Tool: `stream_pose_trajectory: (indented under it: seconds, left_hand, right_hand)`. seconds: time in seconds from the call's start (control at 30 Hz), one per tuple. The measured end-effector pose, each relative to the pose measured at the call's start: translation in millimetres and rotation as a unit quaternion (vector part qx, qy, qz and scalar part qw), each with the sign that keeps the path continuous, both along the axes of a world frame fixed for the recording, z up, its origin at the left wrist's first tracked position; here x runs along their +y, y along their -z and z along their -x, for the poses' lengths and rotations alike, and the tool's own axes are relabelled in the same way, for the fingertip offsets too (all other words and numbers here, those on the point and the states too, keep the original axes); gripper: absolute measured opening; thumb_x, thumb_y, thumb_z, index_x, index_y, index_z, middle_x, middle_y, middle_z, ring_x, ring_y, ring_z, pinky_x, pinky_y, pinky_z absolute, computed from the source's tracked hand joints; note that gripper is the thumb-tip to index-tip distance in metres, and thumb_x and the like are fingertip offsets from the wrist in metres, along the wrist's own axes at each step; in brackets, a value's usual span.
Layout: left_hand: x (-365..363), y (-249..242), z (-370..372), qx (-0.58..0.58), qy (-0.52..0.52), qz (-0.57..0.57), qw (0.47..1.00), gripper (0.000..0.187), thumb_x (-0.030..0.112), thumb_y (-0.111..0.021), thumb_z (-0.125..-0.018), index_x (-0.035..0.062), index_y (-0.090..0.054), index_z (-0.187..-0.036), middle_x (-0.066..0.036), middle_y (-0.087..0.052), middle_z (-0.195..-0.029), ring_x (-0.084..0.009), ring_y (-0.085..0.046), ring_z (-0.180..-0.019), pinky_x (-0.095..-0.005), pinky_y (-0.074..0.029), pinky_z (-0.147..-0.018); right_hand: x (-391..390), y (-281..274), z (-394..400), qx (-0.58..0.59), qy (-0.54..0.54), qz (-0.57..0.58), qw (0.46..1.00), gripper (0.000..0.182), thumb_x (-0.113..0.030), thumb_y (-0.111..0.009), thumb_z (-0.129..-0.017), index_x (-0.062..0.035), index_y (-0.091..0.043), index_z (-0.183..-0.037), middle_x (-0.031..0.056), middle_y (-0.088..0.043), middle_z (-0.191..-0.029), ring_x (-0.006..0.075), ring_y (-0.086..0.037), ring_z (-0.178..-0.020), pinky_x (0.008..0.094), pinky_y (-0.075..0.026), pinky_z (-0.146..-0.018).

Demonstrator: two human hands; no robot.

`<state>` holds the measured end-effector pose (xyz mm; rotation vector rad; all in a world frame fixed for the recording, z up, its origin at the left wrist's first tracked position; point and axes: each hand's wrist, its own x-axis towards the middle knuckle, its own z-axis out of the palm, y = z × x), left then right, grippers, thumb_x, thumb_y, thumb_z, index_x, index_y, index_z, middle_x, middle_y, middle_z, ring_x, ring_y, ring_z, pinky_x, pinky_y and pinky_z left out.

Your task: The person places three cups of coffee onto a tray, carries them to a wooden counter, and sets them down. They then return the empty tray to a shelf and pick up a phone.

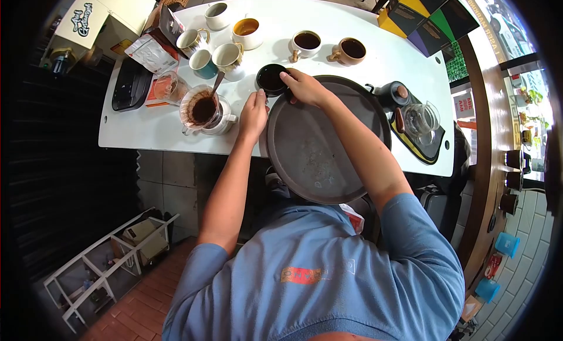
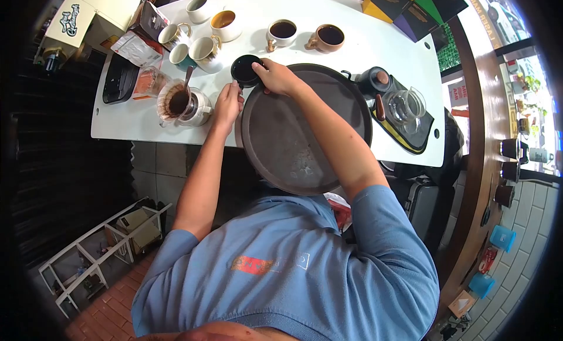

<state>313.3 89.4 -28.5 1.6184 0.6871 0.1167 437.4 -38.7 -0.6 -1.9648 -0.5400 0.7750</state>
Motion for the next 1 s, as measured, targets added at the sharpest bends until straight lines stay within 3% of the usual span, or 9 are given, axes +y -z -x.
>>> stream_pose_trajectory:
  seconds: [0.13,0.2,0.23,0.3,0.4,0.67,0.73,0.9,1.0]
  left_hand:
    - [2,8,-1,-0.038,0.002,0.02,0.999,0.041,0.039,-0.039,-0.1,0.0035,-0.053,-0.084,-0.002,-0.05,-0.069,-0.0115,-0.049,-0.064,-0.0277,-0.041,-0.061]
    - [4,3,0,-0.042,0.006,0.03,0.999,0.041,0.039,-0.039,-0.1,0.0036,-0.053,-0.084,-0.001,-0.05,-0.07,-0.0108,-0.049,-0.064,-0.0269,-0.041,-0.06]
    - [3,-3,1,-0.047,0.009,0.041,0.998,0.041,0.039,-0.038,-0.101,0.0037,-0.054,-0.085,-0.001,-0.05,-0.072,-0.0102,-0.048,-0.065,-0.0262,-0.041,-0.06]
    - [1,-17,3,-0.043,0.009,0.046,0.998,0.041,0.039,-0.039,-0.101,0.0039,-0.054,-0.085,-0.001,-0.05,-0.073,-0.0097,-0.048,-0.065,-0.0258,-0.041,-0.06]
    - [-4,-34,9,-0.046,0.013,0.059,0.997,0.041,0.039,-0.039,-0.101,0.0041,-0.054,-0.086,0.0,-0.051,-0.074,-0.0089,-0.048,-0.065,-0.025,-0.04,-0.06]
    - [-30,-42,27,-0.04,0.044,0.088,0.994,0.038,0.039,-0.041,-0.101,0.0059,-0.054,-0.086,0.0,-0.049,-0.074,-0.0077,-0.046,-0.065,-0.0223,-0.04,-0.057]
    - [-38,-39,31,-0.043,0.063,0.096,0.992,0.035,0.038,-0.04,-0.102,0.0081,-0.052,-0.087,0.001,-0.045,-0.07,-0.0058,-0.041,-0.059,-0.0202,-0.034,-0.053]
    - [-49,-29,38,-0.01,0.09,0.109,0.99,0.035,0.037,-0.04,-0.102,0.0081,-0.052,-0.087,0.001,-0.046,-0.07,-0.0062,-0.041,-0.058,-0.0204,-0.034,-0.052]
    - [-51,-26,40,0.014,0.112,0.103,0.988,0.036,0.035,-0.039,-0.102,0.0071,-0.052,-0.084,0.0,-0.048,-0.07,-0.0076,-0.045,-0.062,-0.0219,-0.04,-0.056]
  right_hand:
    - [1,-7,7,-0.013,0.028,-0.032,0.999,0.057,-0.043,-0.045,-0.096,0.0037,-0.049,-0.128,0.016,-0.066,-0.086,0.0183,-0.062,-0.061,0.0333,-0.05,-0.068]
    - [-2,-20,7,-0.016,0.018,-0.024,0.999,0.057,-0.043,-0.044,-0.096,0.0026,-0.049,-0.129,0.021,-0.066,-0.099,0.0255,-0.066,-0.08,0.0352,-0.05,-0.079]
    - [-2,-20,7,-0.016,0.019,-0.025,0.999,0.057,-0.043,-0.044,-0.096,0.0026,-0.049,-0.129,0.021,-0.066,-0.099,0.0255,-0.066,-0.08,0.0352,-0.05,-0.079]
    - [-2,-25,8,-0.1,0.017,-0.05,0.994,0.057,-0.043,-0.043,-0.097,0.0024,-0.049,-0.129,0.0257,-0.062,-0.113,0.0334,-0.061,-0.105,0.0375,-0.045,-0.092]
    - [-10,-41,12,-0.092,0.004,-0.04,0.995,0.057,-0.044,-0.042,-0.097,0.0027,-0.049,-0.129,0.028,-0.057,-0.12,0.0376,-0.053,-0.118,0.0388,-0.04,-0.099]
    - [-46,-40,29,-0.104,0.016,-0.025,0.994,0.057,-0.043,-0.04,-0.098,0.004,-0.05,-0.128,0.0282,-0.058,-0.119,0.0386,-0.054,-0.116,0.0396,-0.041,-0.098]
    - [-57,-39,35,-0.099,0.016,-0.02,0.995,0.056,-0.043,-0.039,-0.098,0.0041,-0.05,-0.128,0.0282,-0.057,-0.12,0.0383,-0.053,-0.117,0.0397,-0.04,-0.099]
    - [-75,-26,44,-0.101,0.02,-0.001,0.995,0.055,-0.04,-0.038,-0.099,0.0048,-0.049,-0.128,0.0281,-0.055,-0.124,0.0377,-0.051,-0.12,0.0401,-0.038,-0.102]
    - [-79,-22,48,-0.103,0.019,0.01,0.994,0.054,-0.039,-0.038,-0.099,0.0056,-0.049,-0.127,0.0281,-0.055,-0.123,0.0385,-0.051,-0.119,0.0404,-0.038,-0.101]
